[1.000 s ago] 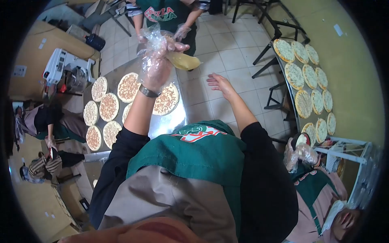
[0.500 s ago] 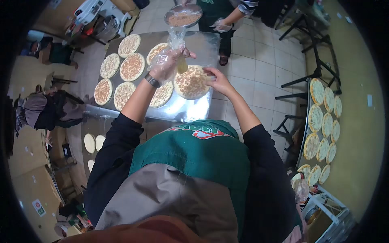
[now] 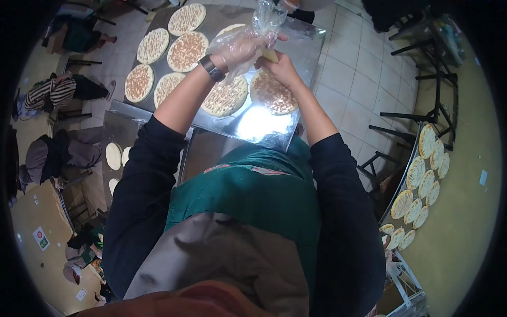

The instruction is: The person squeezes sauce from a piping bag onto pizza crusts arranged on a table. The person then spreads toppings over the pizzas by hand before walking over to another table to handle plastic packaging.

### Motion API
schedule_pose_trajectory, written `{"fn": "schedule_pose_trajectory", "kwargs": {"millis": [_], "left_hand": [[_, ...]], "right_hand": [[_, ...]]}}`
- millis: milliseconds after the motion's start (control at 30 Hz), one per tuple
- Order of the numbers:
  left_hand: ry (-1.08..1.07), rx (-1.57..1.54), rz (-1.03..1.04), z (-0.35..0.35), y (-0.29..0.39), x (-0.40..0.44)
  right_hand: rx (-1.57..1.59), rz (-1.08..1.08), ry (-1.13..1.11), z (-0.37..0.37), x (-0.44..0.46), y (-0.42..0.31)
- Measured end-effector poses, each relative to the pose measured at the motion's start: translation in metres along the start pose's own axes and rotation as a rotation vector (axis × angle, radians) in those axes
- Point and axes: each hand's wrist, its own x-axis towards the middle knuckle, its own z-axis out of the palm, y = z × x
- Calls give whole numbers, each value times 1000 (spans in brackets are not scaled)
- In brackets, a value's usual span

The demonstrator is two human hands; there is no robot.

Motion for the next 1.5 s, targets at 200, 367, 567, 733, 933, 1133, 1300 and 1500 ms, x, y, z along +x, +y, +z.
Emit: {"fn": "schedule_pose_trajectory", "kwargs": {"millis": [200,367,567,733,933,1133,1300,1500], "left_hand": [[29,-221,-68,-4,-23,25],[126,-37,37,-15,-93,64],[127,-345,-5,-25,-79,66],[146,-396,-163,-30,-94,63],[136,-117,-165,-17,-84,75],[-77,437,-87,-26,-101,65],[-27,307,-91,-22,-110,67],[-6,618,29,-16,-89,67]], "right_hand": [[-112,60,-66,-6,24,26],[-232,58,-52,-3,51,43],[44,139,-4,5,82,72],[47,190,-1,13,92,92],[69,225,231,-21,108,101],[144,191,181,8,94,103],[-67,173,123,1,92,100],[234,288,242,-10,94,91]]}}
